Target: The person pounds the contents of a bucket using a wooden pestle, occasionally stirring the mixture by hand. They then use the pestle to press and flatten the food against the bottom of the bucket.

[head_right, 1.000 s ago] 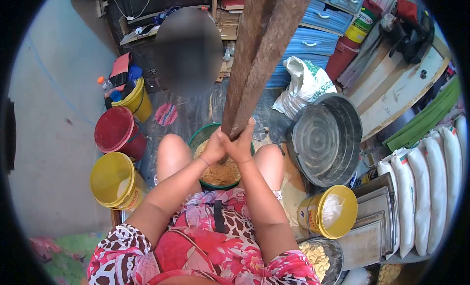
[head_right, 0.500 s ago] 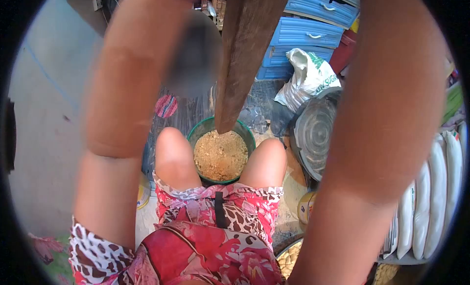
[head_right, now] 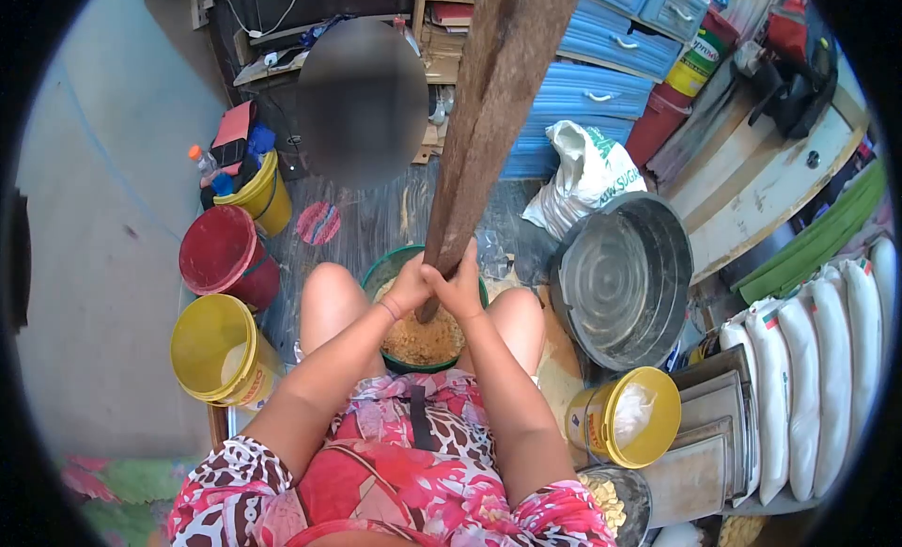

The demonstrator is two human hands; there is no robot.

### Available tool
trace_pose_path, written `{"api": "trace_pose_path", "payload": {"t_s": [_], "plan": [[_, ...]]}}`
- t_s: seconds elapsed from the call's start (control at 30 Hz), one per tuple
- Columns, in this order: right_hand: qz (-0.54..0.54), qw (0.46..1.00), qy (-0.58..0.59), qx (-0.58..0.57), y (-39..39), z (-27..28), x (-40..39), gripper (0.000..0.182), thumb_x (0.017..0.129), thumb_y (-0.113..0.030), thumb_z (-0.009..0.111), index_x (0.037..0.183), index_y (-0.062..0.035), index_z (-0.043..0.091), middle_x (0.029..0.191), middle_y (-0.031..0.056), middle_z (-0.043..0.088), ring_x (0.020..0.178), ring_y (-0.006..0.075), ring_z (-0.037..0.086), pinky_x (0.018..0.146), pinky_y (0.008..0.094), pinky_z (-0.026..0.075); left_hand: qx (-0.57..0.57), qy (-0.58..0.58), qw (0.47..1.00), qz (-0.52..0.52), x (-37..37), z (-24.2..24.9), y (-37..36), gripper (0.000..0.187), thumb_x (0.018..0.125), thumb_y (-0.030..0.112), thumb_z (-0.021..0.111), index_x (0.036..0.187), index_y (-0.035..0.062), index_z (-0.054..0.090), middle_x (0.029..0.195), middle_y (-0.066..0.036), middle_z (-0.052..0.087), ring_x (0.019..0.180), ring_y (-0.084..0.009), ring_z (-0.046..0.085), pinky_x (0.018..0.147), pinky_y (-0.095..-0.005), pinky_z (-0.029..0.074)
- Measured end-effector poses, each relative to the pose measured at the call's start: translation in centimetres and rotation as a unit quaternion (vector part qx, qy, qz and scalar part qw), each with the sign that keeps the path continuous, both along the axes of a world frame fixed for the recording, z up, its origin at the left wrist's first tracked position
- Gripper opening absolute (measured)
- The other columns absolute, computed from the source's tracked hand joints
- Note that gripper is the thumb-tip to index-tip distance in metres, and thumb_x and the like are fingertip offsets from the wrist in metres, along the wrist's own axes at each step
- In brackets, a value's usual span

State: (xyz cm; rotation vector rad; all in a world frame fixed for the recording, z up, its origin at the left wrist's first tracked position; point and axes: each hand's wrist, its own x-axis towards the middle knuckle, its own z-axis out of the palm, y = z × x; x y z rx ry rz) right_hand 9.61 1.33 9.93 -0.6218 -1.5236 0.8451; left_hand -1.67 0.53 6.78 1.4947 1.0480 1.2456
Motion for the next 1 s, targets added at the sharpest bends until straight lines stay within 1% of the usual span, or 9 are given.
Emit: {"api": "trace_pose_path", "payload": {"t_s": [0.17,0.33,0.5,0.63,0.7,0.73,0.8,0.87,1.0], "plan": [[-0.085,0.978,0.049,0.185,-0.1,10.1,0.6,0.088,0.067,-0.039,0.077,0.127,0.0040,0.029,0.113,0.0156,0.047,0.104,0.0262,0.048,0.092,0.0370,0.038,0.000,0.018,0.999,-0.049,0.3,9.3,-1.7,0.063,0.057,0.009,0.075,0.116,0.0031,0.052,0.106,-0.007,0.060,0.100,-0.0148,0.055,0.088,-0.0314,0.044],[-0.319,0.871,-0.137,0.348,-1.1,33.4,4.5,0.076,0.068,-0.027,0.076,0.122,0.0041,0.034,0.106,0.0147,0.054,0.098,0.0229,0.052,0.088,0.0368,0.040,0.404,0.038,0.912,-0.054,2.0,30.9,-2.7,0.033,0.063,0.008,0.072,0.093,0.0022,0.060,0.087,-0.007,0.064,0.082,-0.0132,0.059,0.075,-0.0311,0.048],[-0.237,0.876,-0.155,0.392,-0.5,40.4,4.7,0.058,0.074,-0.024,0.070,0.116,0.0046,0.043,0.103,0.0127,0.055,0.093,0.0217,0.055,0.083,0.0352,0.044,0.321,-0.013,0.940,-0.114,3.3,41.7,-5.4,0.023,0.075,0.023,0.059,0.082,0.0006,0.061,0.070,-0.011,0.061,0.060,-0.0200,0.060,0.053,-0.0305,0.047],[-0.238,0.898,-0.125,0.348,0.3,35.9,3.1,0.045,0.079,-0.022,0.065,0.111,0.0050,0.050,0.101,0.0111,0.056,0.089,0.0207,0.057,0.078,0.0338,0.047,0.390,0.118,0.913,-0.018,1.1,33.6,0.2,0.034,0.069,0.025,0.065,0.094,0.0018,0.060,0.078,-0.009,0.064,0.068,-0.0143,0.061,0.061,-0.0294,0.049],[-0.324,0.795,-0.221,0.463,3.7,23.8,1.6,0.039,0.082,-0.021,0.063,0.109,0.0052,0.053,0.100,0.0103,0.057,0.087,0.0202,0.057,0.076,0.0331,0.049,0.324,0.043,0.945,-0.030,0.8,22.6,0.8,0.051,0.067,0.012,0.068,0.116,0.0053,0.053,0.106,-0.010,0.062,0.096,-0.0175,0.059,0.082,-0.0328,0.047],[-0.175,0.966,0.032,0.189,1.0,17.4,-0.7,0.053,0.072,-0.017,0.072,0.116,0.0021,0.050,0.107,0.0129,0.055,0.096,0.0233,0.056,0.082,0.0338,0.046,0.189,0.012,0.982,-0.010,0.6,14.4,0.5,0.059,0.068,0.011,0.068,0.122,0.0053,0.048,0.114,-0.009,0.058,0.105,-0.0179,0.054,0.091,-0.0337,0.042],[-0.087,0.996,-0.028,-0.017,2.4,-2.4,-1.5,0.059,0.063,-0.020,0.077,0.113,-0.0009,0.052,0.104,0.0125,0.059,0.099,0.0224,0.058,0.084,0.0330,0.045,-0.045,-0.021,0.999,-0.007,-1.0,-5.8,0.9,0.058,0.071,0.008,0.067,0.125,0.0034,0.046,0.116,-0.008,0.056,0.108,-0.0183,0.052,0.093,-0.0337,0.040],[-0.099,0.980,-0.027,-0.170,1.1,-5.0,-1.6,0.046,0.064,-0.022,0.077,0.098,0.0004,0.056,0.085,0.0113,0.062,0.081,0.0202,0.061,0.075,0.0336,0.047,-0.107,0.006,0.994,0.024,-0.8,-8.0,-0.2,0.051,0.069,0.005,0.070,0.116,0.0024,0.051,0.107,-0.006,0.060,0.100,-0.0160,0.054,0.088,-0.0320,0.043],[0.019,0.991,-0.116,-0.064,0.8,-4.0,1.2,0.052,0.066,-0.031,0.077,0.101,0.0003,0.052,0.091,0.0122,0.061,0.083,0.0219,0.059,0.075,0.0347,0.047,-0.051,0.008,0.995,-0.082,-1.6,-3.8,0.9,0.053,0.063,0.007,0.074,0.112,0.0023,0.053,0.103,-0.005,0.061,0.096,-0.0142,0.055,0.085,-0.0307,0.044]]}}
